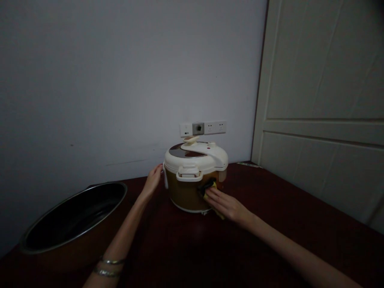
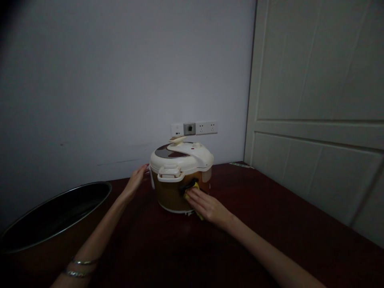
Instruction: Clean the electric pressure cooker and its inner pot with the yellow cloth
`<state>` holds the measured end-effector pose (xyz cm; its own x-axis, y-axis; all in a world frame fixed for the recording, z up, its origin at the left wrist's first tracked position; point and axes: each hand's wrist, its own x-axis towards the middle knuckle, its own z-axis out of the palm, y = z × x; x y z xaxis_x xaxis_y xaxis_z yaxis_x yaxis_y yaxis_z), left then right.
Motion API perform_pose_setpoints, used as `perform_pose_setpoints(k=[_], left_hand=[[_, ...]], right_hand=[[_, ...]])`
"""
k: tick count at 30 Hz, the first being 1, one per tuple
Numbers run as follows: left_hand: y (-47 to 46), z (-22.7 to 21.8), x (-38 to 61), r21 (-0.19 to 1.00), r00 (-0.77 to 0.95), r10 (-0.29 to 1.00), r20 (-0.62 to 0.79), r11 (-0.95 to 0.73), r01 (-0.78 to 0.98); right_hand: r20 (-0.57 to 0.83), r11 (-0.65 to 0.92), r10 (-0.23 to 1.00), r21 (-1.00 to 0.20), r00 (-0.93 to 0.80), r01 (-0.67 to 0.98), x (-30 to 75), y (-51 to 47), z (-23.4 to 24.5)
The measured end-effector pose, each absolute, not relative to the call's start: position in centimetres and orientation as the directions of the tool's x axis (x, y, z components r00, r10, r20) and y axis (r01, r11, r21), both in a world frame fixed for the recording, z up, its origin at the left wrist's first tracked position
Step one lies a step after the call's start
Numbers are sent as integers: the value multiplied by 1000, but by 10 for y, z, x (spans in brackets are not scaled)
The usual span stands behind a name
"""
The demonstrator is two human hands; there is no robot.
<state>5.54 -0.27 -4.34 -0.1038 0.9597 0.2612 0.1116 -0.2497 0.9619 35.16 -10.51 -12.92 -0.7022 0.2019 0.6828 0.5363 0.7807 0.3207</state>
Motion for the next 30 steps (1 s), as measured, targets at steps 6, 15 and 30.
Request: perform_pose_setpoints(k=[6, 15, 30], left_hand=[[4, -50, 55, 947, -69, 950, 304, -294, 129], [9, -52, 53, 916, -84, 921, 380, -363, 170], [6, -51, 54, 915, -103, 923, 371, -345, 208]], right_hand=[[772, 760, 305, 156, -558, 631, 359, -114, -143], [726, 767, 338, 157, -599, 622, 377, -110, -147], [361, 223, 891, -876, 276, 428, 393, -60, -160]])
